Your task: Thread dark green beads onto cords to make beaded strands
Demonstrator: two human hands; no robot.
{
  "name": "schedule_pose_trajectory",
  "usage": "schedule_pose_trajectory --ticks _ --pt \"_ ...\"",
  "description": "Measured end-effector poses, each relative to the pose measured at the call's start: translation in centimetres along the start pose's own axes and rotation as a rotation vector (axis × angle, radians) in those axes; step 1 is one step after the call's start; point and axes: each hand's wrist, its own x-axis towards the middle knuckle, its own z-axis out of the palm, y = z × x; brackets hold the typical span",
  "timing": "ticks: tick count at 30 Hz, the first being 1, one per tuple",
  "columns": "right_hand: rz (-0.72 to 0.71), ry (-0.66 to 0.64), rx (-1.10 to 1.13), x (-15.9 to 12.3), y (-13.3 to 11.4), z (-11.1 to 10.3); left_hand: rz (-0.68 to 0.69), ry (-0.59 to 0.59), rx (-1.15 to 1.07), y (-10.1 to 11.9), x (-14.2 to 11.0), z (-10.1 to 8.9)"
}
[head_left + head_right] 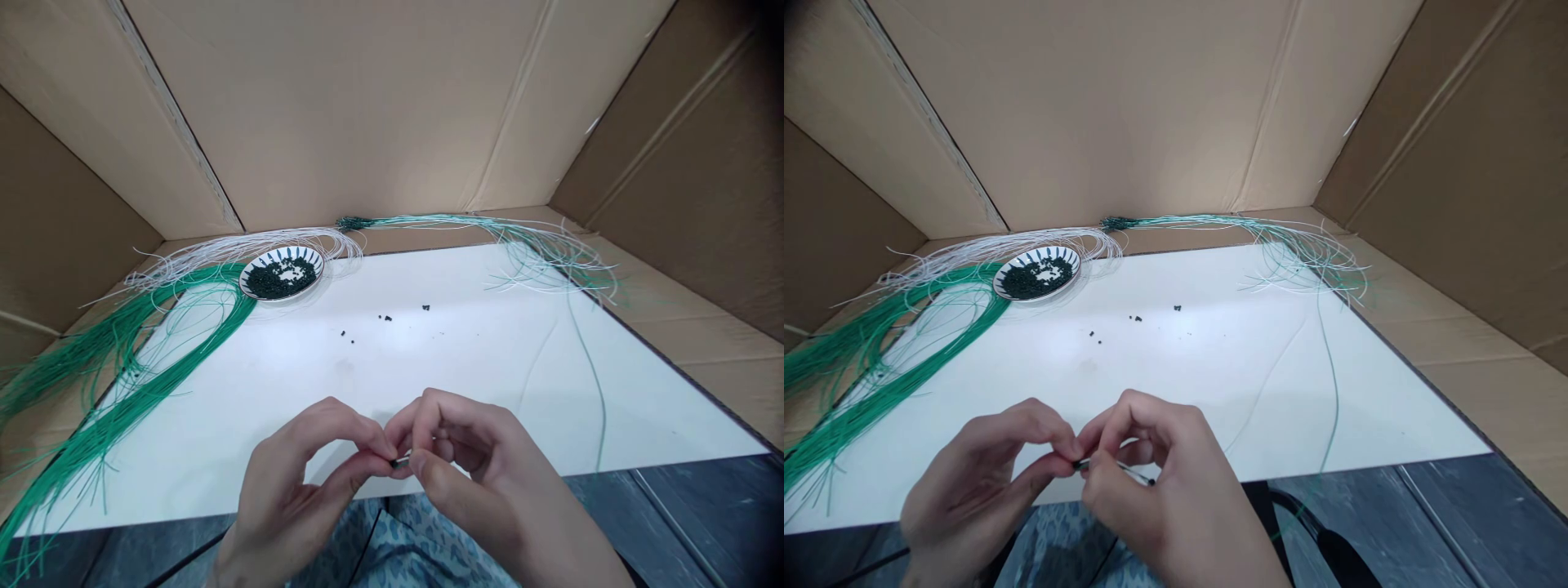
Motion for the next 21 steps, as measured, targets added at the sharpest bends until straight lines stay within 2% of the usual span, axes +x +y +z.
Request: schedule_pose_trajectory --ticks 7,14,21 --pt "-0.015 0.044 -0.020 0.0 0.1 0.4 -0.009 0.000 0.008 -0.1 -0.1 0.0" --pt "-0.111 0.191 -0.051 -0.3 0.8 1.4 0.025 0.043 0.036 -0.3 -0.4 0.1" --pt "-0.110 0.167 -0.072 -0.2 0.4 1.3 0.076 0.049 0.104 -0.4 -0.5 0.2"
